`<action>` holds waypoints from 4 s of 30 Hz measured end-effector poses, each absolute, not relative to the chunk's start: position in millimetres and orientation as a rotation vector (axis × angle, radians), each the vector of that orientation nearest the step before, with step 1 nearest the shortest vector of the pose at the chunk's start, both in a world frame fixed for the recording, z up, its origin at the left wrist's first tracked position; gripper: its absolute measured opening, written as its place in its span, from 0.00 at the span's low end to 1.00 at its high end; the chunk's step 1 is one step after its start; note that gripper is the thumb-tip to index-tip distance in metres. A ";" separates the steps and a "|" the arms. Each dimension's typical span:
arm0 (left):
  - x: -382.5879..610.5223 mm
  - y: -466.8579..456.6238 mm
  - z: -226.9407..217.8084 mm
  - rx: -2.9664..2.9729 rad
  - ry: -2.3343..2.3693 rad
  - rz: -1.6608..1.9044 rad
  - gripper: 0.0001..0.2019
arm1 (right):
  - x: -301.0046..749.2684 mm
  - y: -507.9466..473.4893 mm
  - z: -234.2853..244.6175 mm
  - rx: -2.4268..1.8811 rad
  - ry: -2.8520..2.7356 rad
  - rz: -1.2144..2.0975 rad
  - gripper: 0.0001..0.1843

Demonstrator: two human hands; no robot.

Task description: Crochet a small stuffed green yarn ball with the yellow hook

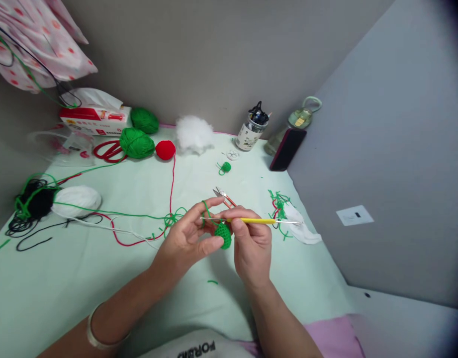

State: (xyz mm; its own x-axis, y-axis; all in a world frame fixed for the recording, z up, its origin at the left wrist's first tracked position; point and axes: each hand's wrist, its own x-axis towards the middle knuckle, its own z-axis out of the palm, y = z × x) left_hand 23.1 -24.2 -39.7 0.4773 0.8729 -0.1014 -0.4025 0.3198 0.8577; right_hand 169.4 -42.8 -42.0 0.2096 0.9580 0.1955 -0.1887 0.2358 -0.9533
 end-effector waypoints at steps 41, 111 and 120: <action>19.3 -21.0 -30.1 0.488 0.727 0.895 0.28 | 172.8 -48.9 -38.3 -0.959 -1.688 0.182 0.17; 9.7 -20.4 -28.1 0.565 0.764 0.845 0.24 | 176.9 -50.2 -36.8 -0.988 -1.630 0.311 0.17; 11.2 -23.2 -32.5 0.829 0.855 0.906 0.19 | 167.0 -41.7 -35.0 -0.965 -1.333 0.764 0.09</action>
